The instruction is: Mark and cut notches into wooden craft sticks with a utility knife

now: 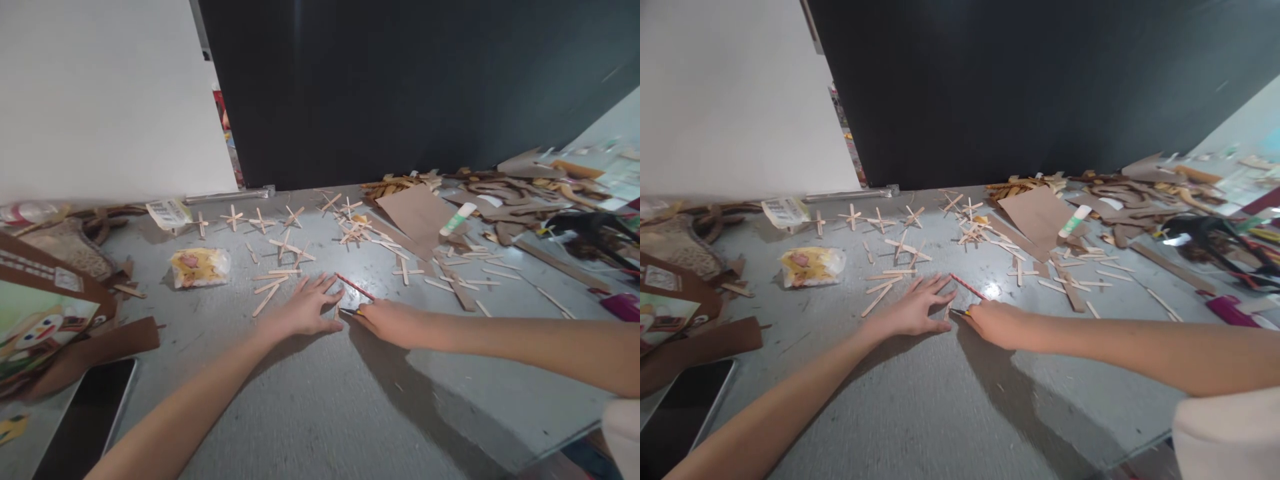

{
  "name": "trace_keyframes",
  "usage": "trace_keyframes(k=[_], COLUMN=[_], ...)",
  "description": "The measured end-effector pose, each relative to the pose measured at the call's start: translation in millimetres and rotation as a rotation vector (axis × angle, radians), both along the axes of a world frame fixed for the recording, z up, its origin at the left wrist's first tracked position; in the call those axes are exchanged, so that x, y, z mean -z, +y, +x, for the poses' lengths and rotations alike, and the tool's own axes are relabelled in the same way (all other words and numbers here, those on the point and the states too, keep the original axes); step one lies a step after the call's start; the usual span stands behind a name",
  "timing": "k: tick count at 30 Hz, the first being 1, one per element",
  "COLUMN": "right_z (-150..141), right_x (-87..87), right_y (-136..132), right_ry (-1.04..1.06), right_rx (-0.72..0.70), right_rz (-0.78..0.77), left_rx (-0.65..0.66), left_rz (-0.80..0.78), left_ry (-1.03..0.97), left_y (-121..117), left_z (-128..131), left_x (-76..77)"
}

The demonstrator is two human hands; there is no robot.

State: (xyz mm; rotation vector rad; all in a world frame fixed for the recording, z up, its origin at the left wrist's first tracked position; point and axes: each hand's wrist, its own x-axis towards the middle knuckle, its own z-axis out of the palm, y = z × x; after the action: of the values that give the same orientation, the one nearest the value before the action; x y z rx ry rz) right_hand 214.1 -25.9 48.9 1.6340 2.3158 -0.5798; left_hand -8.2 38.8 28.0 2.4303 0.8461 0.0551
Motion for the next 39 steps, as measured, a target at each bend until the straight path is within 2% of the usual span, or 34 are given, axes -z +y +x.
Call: trace_keyframes(k=[6,16,18,22,25,28,31,39], right_z=[2.7,0.0,-4.1,-15.5,-22.0,-23.7,-20.8,-10.4], right_x=[3.7,-8.2,-13.7,-32.3,-46.5,-52.4,-45.9,-10.2], right_y=[6.3,13.1,16.2,29.4,39.4,40.5,31.2,12.3], right_ry=[0.052,0.051,0.003,-0.165,-0.195,-0.193,-0.147,0.062], right_rx=[-0.02,-0.088,-0.095,-0.102,-0.099,-0.084,-0.047,-0.032], right_rz=[0.004,-0.035,-0.052,-0.194,-0.255,-0.28,-0.242,-0.03], left_rx=[-0.003,0.004,0.005,-0.005,-0.007,-0.003,-0.015,-0.103], left_rz=[0.001,-0.011,-0.008,-0.008,0.001,0.014,0.027,0.04], left_ry=[-0.02,-0.018,-0.027,-0.006,0.005,-0.019,-0.036,-0.078], left_y=[1.3,2.0,1.5,0.6,0.4,0.3,0.0,-1.6], left_z=[0.9,1.8,1.7,1.7,1.2,0.2,0.1,2.0], left_x=[4.4,7.5,6.1,2.2,1.1,2.5,5.0,4.0])
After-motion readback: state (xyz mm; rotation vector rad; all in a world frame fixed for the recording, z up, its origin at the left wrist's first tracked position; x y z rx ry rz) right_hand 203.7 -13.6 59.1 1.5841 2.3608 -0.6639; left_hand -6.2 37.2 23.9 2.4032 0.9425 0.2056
